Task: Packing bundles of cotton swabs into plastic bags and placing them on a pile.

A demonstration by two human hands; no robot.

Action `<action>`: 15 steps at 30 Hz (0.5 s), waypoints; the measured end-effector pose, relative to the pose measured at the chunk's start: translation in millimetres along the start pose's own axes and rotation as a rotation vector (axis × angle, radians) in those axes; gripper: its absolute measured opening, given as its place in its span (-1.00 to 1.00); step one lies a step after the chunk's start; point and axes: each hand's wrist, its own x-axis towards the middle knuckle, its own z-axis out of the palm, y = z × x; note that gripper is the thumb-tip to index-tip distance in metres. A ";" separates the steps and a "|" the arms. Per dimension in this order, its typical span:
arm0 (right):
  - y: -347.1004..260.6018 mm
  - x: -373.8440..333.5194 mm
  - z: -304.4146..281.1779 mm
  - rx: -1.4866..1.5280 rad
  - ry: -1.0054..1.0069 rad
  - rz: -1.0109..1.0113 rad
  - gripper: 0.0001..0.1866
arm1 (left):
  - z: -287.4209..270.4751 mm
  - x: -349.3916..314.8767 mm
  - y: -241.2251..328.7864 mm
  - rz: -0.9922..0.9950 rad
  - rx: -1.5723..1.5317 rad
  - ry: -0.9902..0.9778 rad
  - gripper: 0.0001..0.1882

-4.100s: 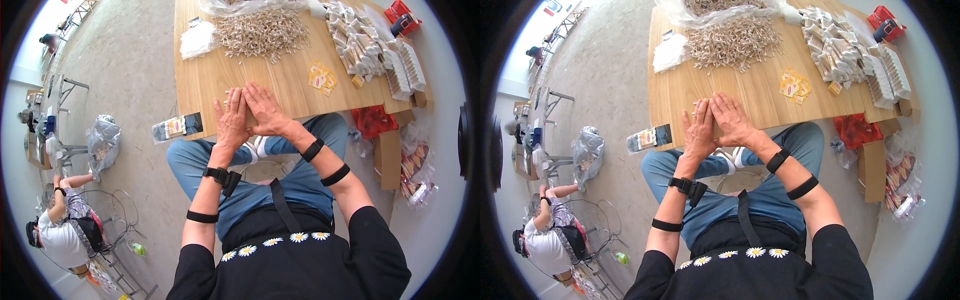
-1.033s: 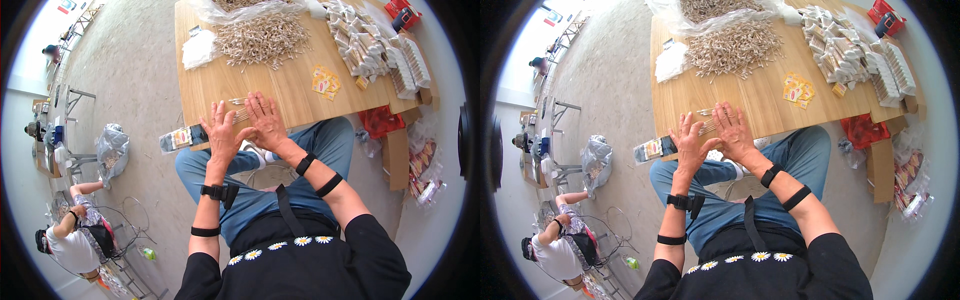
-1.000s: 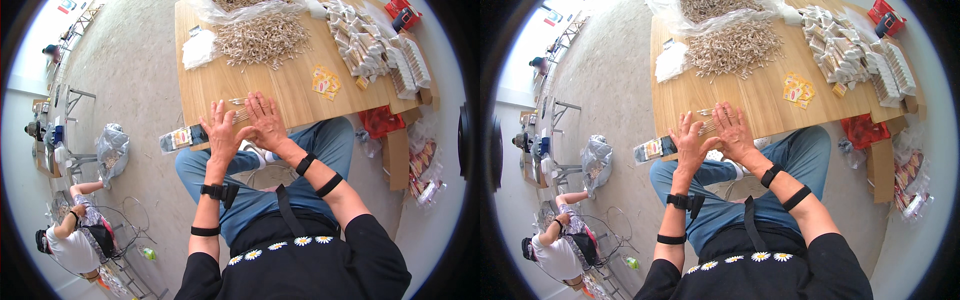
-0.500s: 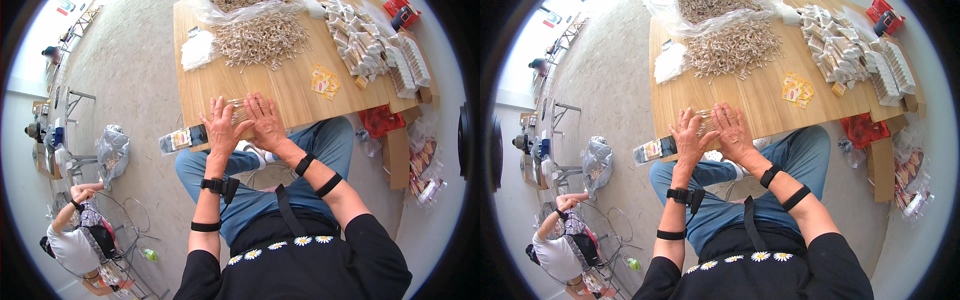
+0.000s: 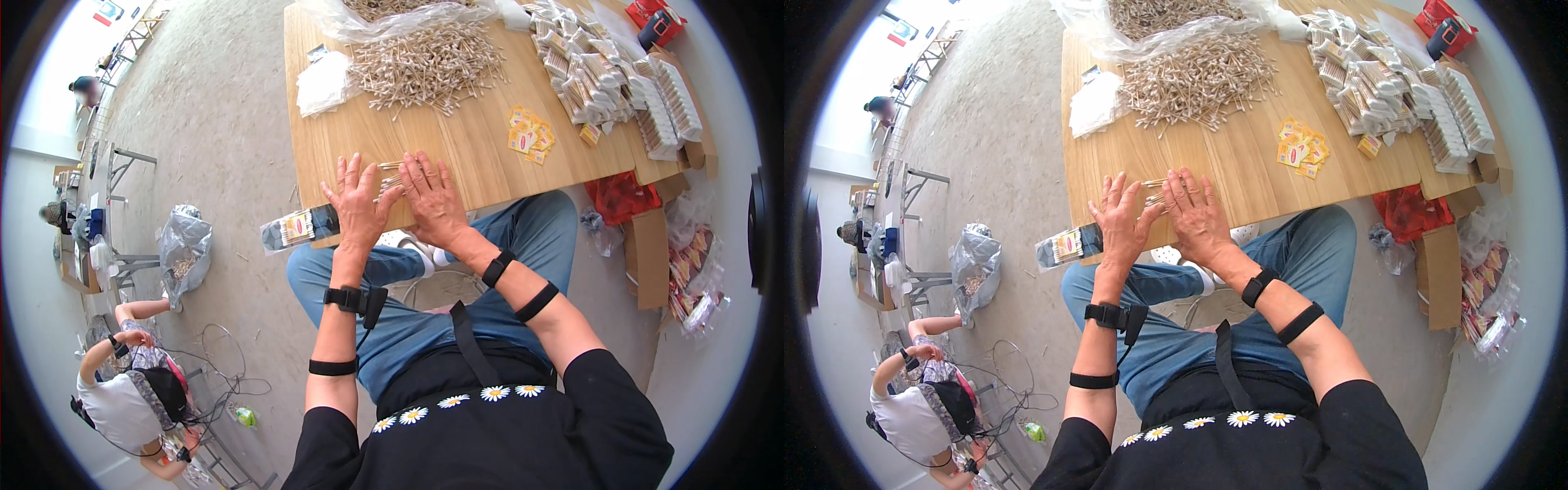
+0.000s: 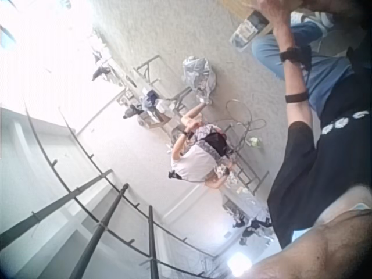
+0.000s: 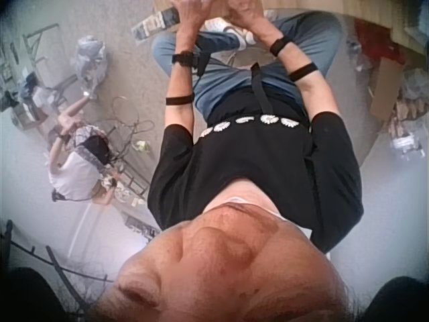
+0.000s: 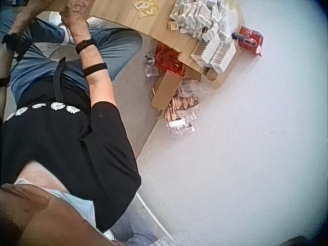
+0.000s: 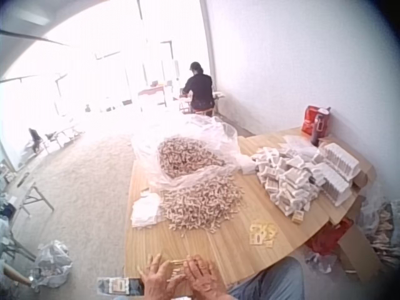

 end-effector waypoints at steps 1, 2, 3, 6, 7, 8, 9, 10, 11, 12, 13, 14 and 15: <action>0.2 -0.1 0.6 -0.001 0.000 0.001 0.21 | 0.2 0.1 0.4 0.001 -0.001 0.000 -0.31; 0.3 -0.1 1.2 0.003 0.007 0.000 0.21 | 0.2 -0.6 1.0 0.003 0.010 -0.014 -0.32; 0.0 -0.2 1.5 0.008 0.014 -0.001 0.21 | 0.0 -1.5 1.6 0.005 0.022 -0.027 -0.32; 0.3 -0.3 2.0 0.011 0.027 -0.006 0.21 | -0.3 -4.2 3.5 -0.012 0.003 -0.033 -0.32; 0.2 -0.3 2.0 0.012 0.026 -0.005 0.21 | -0.5 -3.9 3.6 -0.012 0.003 -0.034 -0.32; 0.1 -0.3 2.1 0.016 0.030 -0.005 0.21 | -0.6 -3.2 3.5 -0.014 0.007 -0.032 -0.32; 0.2 -0.2 2.1 0.019 0.034 -0.004 0.21 | 0.3 -2.5 2.6 -0.015 0.010 -0.030 -0.32; 0.1 -0.3 2.3 0.019 0.033 -0.004 0.21 | 1.5 -1.6 1.8 -0.015 0.009 -0.030 -0.32; 0.0 -0.4 2.6 0.007 0.030 -0.004 0.21 | 2.7 -0.5 1.1 -0.018 0.011 -0.020 -0.32; -0.1 -0.2 3.0 -0.003 0.027 -0.003 0.22 | 2.6 0.3 1.3 -0.021 0.013 -0.010 -0.32; 0.0 0.0 3.6 -0.003 0.028 -0.004 0.22 | 2.2 0.1 1.6 -0.022 0.014 -0.010 -0.32; 0.2 0.2 4.3 -0.017 0.026 -0.005 0.21 | 2.1 -0.7 2.2 -0.023 0.019 -0.020 -0.32; 0.5 0.1 4.7 -0.032 0.025 -0.006 0.21 | 1.9 -1.3 3.7 -0.023 0.024 -0.030 -0.32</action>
